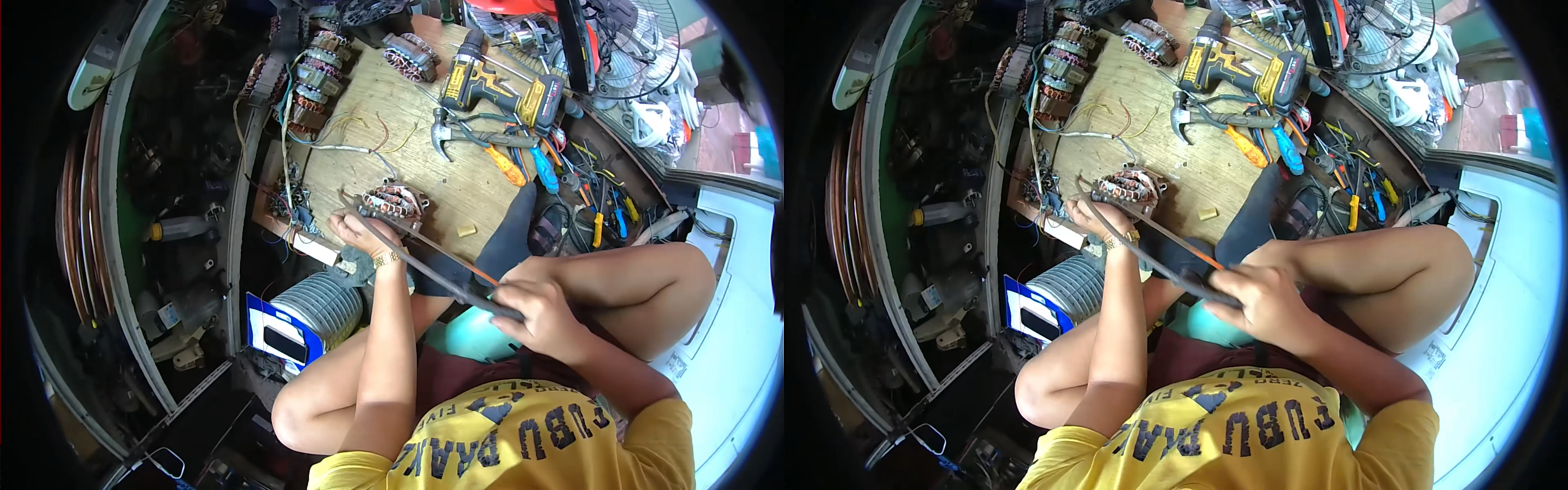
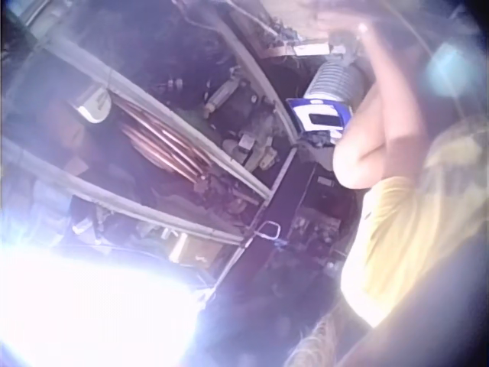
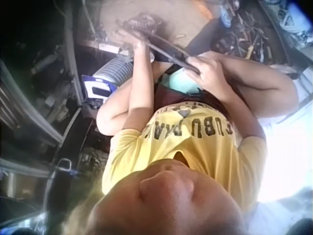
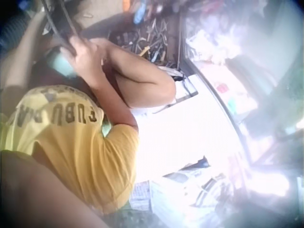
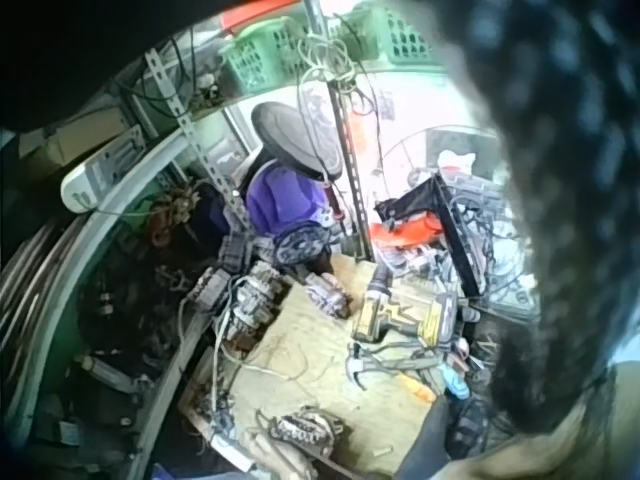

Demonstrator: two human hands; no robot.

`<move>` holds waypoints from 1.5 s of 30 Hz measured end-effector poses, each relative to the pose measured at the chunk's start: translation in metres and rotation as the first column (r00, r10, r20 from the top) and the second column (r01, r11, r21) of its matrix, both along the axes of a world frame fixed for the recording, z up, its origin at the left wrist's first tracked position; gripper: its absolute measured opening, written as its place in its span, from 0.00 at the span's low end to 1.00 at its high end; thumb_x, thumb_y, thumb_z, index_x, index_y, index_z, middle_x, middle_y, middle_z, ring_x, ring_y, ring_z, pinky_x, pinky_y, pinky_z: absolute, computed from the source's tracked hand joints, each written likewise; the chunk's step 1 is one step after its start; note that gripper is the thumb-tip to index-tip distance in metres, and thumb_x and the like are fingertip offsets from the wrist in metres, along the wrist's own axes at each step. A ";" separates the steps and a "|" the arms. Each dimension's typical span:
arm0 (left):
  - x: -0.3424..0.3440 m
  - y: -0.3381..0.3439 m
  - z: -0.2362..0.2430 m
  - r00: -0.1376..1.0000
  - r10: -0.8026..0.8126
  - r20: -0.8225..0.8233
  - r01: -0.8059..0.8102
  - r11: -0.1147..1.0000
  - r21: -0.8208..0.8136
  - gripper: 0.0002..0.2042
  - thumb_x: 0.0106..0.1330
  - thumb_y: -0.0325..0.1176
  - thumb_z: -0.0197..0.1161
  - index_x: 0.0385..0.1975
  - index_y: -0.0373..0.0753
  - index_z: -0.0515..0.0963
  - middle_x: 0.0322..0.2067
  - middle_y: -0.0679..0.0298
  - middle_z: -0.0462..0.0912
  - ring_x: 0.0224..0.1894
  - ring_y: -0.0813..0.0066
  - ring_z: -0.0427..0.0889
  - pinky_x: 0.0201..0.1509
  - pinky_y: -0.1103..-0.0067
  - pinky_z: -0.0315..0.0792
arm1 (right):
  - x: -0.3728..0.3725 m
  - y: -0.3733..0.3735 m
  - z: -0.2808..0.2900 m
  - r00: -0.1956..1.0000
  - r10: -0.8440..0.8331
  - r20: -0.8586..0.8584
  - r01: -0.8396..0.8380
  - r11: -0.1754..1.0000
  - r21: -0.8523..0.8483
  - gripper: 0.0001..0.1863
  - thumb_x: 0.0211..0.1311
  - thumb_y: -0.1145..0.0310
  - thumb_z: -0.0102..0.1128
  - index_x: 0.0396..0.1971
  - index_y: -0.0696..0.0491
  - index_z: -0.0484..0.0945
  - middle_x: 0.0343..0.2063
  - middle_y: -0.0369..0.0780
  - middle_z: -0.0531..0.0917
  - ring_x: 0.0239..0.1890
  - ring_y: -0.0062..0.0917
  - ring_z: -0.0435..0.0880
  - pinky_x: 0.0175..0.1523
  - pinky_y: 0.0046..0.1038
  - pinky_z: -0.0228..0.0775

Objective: The person scrapes residue from a motor armature using a thin metal tool and then uses a hacksaw to cut through components on the armature while holding it by hand on a wooden surface.

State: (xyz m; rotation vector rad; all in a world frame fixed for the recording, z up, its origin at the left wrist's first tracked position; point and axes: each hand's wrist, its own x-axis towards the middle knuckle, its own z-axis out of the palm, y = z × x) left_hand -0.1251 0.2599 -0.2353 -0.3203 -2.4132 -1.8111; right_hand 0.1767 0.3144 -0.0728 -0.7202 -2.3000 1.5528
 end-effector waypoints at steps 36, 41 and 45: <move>0.000 0.027 0.014 0.987 -0.064 -0.145 0.047 0.992 -0.114 0.14 0.74 0.37 0.48 0.29 0.34 0.67 0.30 0.58 0.68 0.36 0.63 0.69 0.46 0.67 0.66 | -0.124 0.018 -0.081 0.979 -0.095 -0.180 0.129 0.974 0.185 0.16 0.61 0.53 0.69 0.37 0.50 0.83 0.28 0.45 0.85 0.29 0.43 0.85 0.31 0.43 0.75; 0.001 0.020 0.001 0.987 0.086 0.137 -0.097 0.993 0.072 0.12 0.73 0.36 0.45 0.30 0.34 0.67 0.33 0.61 0.64 0.38 0.69 0.64 0.48 0.70 0.65 | -0.055 0.008 -0.035 0.999 -0.047 0.024 0.044 0.993 0.111 0.15 0.61 0.53 0.69 0.34 0.50 0.81 0.23 0.42 0.82 0.26 0.41 0.84 0.31 0.41 0.74; 0.008 0.018 0.004 0.998 -0.024 -0.058 0.027 0.998 0.055 0.12 0.71 0.36 0.48 0.27 0.35 0.66 0.31 0.61 0.64 0.36 0.68 0.64 0.48 0.71 0.64 | 0.005 0.007 -0.012 1.000 -0.012 -0.014 0.013 0.996 0.089 0.15 0.55 0.57 0.74 0.35 0.51 0.83 0.24 0.39 0.81 0.24 0.36 0.83 0.30 0.38 0.73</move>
